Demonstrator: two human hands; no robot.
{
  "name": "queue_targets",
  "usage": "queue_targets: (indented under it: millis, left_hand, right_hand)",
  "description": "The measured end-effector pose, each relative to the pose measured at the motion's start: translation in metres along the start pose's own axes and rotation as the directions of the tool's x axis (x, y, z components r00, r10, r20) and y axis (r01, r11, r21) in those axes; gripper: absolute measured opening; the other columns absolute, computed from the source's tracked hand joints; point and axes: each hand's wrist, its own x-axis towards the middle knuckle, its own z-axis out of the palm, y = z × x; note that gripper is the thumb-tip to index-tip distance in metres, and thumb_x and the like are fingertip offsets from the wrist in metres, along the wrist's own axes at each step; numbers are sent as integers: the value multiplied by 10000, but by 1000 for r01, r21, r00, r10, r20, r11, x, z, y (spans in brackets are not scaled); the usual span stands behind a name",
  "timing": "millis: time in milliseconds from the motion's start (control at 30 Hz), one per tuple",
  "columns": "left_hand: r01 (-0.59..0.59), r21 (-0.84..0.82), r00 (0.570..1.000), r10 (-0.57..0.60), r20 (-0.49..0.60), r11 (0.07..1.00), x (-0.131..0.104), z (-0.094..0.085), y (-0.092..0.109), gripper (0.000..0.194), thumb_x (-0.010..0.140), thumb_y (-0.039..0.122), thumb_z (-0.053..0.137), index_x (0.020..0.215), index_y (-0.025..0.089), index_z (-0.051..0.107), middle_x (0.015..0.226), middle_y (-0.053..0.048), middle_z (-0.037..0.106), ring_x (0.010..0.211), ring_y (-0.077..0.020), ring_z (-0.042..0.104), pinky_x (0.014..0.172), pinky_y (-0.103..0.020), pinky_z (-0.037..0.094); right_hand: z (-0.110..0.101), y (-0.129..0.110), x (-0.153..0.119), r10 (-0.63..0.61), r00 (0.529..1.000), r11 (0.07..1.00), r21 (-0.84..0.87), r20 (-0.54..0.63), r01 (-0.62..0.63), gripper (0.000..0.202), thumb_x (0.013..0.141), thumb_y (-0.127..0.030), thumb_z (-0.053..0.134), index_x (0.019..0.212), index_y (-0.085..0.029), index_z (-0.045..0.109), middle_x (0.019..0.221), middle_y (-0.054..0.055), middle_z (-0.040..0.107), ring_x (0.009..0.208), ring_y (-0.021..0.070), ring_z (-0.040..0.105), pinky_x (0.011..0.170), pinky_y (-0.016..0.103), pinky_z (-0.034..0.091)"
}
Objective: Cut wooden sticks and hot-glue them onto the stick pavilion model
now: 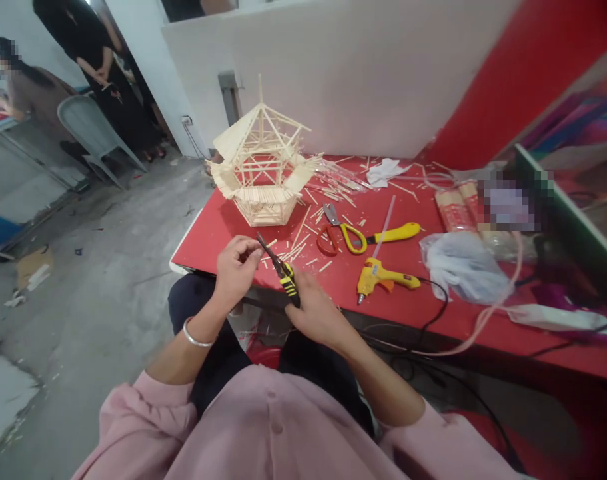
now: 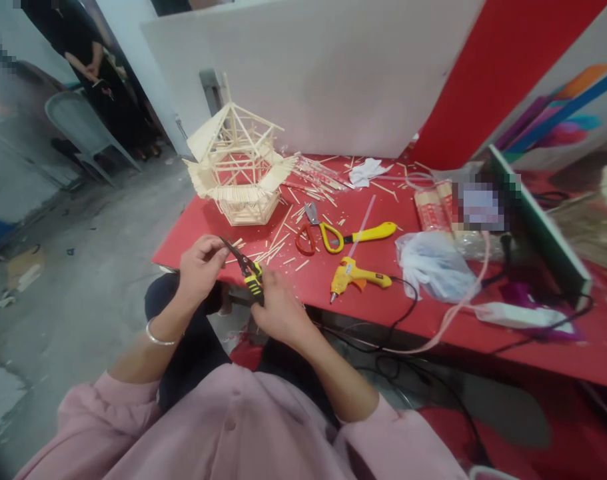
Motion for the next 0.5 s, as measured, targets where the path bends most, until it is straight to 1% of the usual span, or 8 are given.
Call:
queue_targets:
  millis: [67,200,267,333,433,500]
  left_hand:
    - [-39,27,999,39,0,999,-3,-1,3,81,816,174,631,754,183,684,771,0,610,619,-101,535,556,-229,420]
    - [-109,77,994,108,18,991,-7,-1,10,66,823,172,638,781,180,689,798,-7,631,622,-95,539,550,-216,420]
    - [-156,118,987,151,47,981,-7,-1,12,55,827,172,646,790,181,686,787,-8,638,629,-99,545,551,-214,418]
    - [-223,150,974,214,76,963,-6,-1,13,79,851,180,638,789,182,687,740,-9,639,633,-108,551,569,-223,422]
    - [-311,163,949,297,105,936,-3,-2,13,156,891,202,608,764,178,693,664,-9,618,609,-115,539,582,-242,416]
    - [-312,155,947,294,125,937,0,-3,14,178,893,208,600,744,179,693,635,-6,602,594,-118,528,571,-247,405]
  right_hand:
    - [2,0,-2,-29,999,1000,9,-24,29,771,727,-190,520,1472,-115,335,1283,192,535,1220,322,490,1036,494,396]
    - [9,3,-2,-119,986,983,126,-117,133,634,684,-136,511,1315,-177,462,1137,109,596,1061,259,549,951,434,443]
    - [11,6,-1,-123,980,975,164,-157,149,601,669,-128,508,1267,-179,478,1077,89,599,989,242,555,904,414,456]
    - [12,8,-1,-112,979,976,169,-170,141,574,668,-134,505,1241,-172,487,1037,82,594,943,236,553,870,409,463]
    - [11,12,0,-131,979,971,180,-156,159,573,678,-146,500,1251,-171,483,1065,86,592,970,237,554,890,415,460]
    - [10,14,1,-161,976,960,205,-146,189,619,676,-149,500,1294,-174,462,1151,99,585,1059,244,546,948,422,444]
